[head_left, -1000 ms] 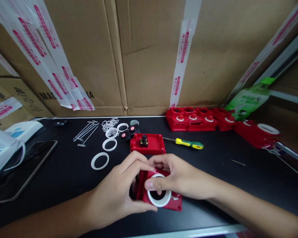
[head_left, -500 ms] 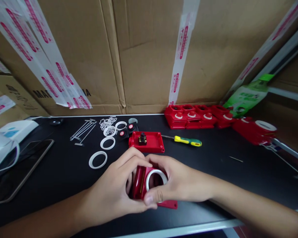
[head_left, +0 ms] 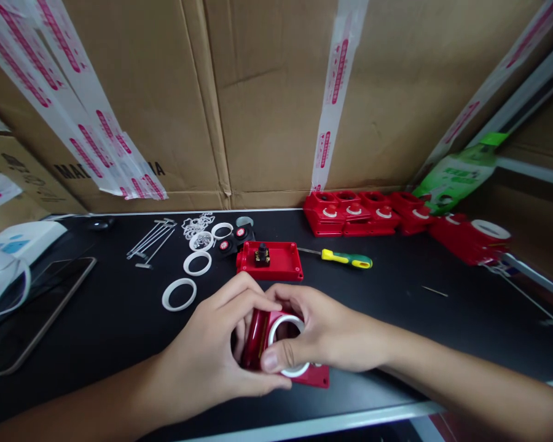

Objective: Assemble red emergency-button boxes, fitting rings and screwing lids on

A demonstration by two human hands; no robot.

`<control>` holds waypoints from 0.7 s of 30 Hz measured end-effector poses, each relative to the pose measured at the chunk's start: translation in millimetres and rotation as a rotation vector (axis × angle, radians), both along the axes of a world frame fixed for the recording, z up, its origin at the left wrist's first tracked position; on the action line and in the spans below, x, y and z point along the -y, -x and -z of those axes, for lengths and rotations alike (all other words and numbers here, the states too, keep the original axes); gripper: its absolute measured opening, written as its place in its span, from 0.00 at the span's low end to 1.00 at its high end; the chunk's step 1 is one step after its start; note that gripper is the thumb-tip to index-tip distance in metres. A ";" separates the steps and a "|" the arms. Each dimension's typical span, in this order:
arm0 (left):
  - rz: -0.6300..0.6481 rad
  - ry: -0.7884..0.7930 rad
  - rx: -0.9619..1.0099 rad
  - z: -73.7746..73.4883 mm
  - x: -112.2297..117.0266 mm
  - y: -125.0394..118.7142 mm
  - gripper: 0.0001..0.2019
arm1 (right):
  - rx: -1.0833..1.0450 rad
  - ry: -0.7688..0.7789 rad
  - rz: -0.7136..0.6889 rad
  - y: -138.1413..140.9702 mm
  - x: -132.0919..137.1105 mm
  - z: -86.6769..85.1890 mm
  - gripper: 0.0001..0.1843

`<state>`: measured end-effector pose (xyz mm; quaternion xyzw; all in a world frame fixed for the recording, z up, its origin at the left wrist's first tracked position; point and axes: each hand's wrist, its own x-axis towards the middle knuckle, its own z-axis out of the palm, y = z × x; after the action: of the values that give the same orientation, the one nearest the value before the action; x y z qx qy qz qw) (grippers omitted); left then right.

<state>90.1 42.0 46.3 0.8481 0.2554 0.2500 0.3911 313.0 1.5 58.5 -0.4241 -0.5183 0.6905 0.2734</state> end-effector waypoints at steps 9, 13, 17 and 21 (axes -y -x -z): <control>0.026 0.033 0.015 0.0 -11.5 3.4 0.29 | 0.240 -0.457 -0.154 -24.0 0.0 -23.1 0.28; 0.001 0.083 0.079 2.1 -13.5 2.4 0.28 | 0.353 -0.704 -0.112 -28.8 -1.6 -24.1 0.32; -0.043 0.111 0.085 2.4 -13.9 1.8 0.28 | 0.339 -0.784 -0.109 -31.2 -5.1 -19.6 0.33; -0.115 0.091 0.031 5.8 -11.0 2.3 0.28 | 0.346 -0.849 -0.125 -31.5 -4.4 -15.5 0.31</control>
<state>87.8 53.0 40.5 0.8095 0.3085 0.2732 0.4182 344.5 6.0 74.0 -0.3517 -0.8178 0.3514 0.2899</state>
